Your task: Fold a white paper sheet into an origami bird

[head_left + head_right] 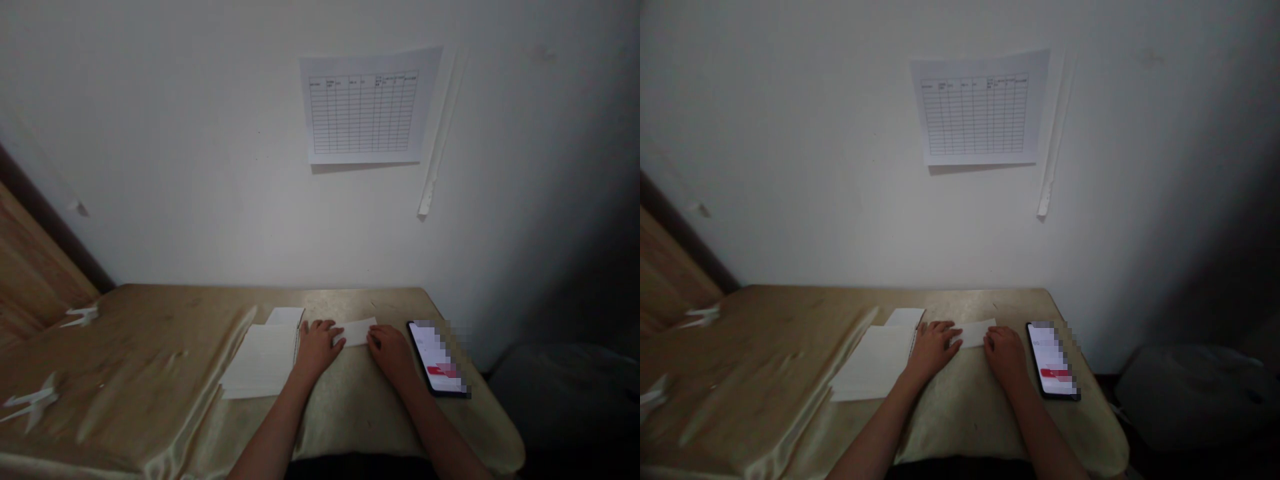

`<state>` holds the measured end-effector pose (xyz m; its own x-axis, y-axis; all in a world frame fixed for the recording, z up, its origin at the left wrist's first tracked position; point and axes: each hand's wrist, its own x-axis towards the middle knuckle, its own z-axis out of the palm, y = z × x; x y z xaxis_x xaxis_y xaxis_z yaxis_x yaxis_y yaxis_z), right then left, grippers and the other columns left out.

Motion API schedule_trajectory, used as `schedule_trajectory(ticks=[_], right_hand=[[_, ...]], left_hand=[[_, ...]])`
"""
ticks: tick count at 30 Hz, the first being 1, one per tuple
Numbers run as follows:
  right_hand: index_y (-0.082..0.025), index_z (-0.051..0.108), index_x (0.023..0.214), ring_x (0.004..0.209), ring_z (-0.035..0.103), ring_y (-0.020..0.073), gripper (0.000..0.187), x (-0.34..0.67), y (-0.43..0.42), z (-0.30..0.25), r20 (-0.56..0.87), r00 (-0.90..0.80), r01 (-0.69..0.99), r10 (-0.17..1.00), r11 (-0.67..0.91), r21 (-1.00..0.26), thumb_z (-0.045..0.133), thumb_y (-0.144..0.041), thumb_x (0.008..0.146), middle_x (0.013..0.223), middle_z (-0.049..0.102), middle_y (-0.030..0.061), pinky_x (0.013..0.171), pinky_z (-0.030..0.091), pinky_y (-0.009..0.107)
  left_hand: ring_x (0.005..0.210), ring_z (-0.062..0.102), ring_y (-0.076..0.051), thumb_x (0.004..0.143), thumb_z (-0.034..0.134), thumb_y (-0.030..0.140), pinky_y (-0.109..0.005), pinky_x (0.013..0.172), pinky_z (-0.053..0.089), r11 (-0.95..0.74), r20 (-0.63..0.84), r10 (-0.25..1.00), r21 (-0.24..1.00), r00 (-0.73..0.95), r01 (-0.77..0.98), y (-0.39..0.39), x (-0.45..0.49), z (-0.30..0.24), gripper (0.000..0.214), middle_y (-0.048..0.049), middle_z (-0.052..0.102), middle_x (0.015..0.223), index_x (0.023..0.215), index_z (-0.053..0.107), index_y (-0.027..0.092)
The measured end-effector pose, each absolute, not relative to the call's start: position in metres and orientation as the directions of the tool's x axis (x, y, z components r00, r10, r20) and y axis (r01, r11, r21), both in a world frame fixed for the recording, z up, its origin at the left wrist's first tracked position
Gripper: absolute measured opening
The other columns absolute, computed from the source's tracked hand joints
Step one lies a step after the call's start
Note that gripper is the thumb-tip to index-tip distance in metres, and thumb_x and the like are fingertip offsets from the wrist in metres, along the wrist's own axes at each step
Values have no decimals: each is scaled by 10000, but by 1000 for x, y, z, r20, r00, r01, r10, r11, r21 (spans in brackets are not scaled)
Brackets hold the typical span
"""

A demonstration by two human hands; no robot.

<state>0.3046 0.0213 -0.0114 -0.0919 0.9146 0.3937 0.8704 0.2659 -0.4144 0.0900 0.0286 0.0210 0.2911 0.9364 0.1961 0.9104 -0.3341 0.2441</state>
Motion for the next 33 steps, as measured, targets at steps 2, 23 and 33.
schedule_trajectory(ticks=[2,23,33], right_hand=[[-235,750,1011,1094,634,233,285,304,21,-12,394,-91,870,915,266,-416,481,-278,927,1141,725,77,1026,427,367],[-199,722,1028,1099,605,215,260,303,21,-8,351,-89,876,932,241,-417,492,-256,922,1160,700,86,1006,401,316],[-240,701,1058,1087,574,217,239,302,21,-8,329,-116,889,937,246,-386,523,-228,899,1127,671,58,965,393,322]], left_hand=[[1265,497,-295,931,540,456,-592,1113,248,-336,196,936,247,293,909,29,90,21,312,-15,640,1335,1186,692,359],[1195,501,-306,906,580,414,-568,1081,263,-265,243,947,215,212,940,29,104,15,260,-34,638,1273,1111,708,316],[1196,460,-315,910,581,387,-538,1064,261,-257,230,951,229,205,939,28,109,12,313,-48,588,1284,1204,681,429]])
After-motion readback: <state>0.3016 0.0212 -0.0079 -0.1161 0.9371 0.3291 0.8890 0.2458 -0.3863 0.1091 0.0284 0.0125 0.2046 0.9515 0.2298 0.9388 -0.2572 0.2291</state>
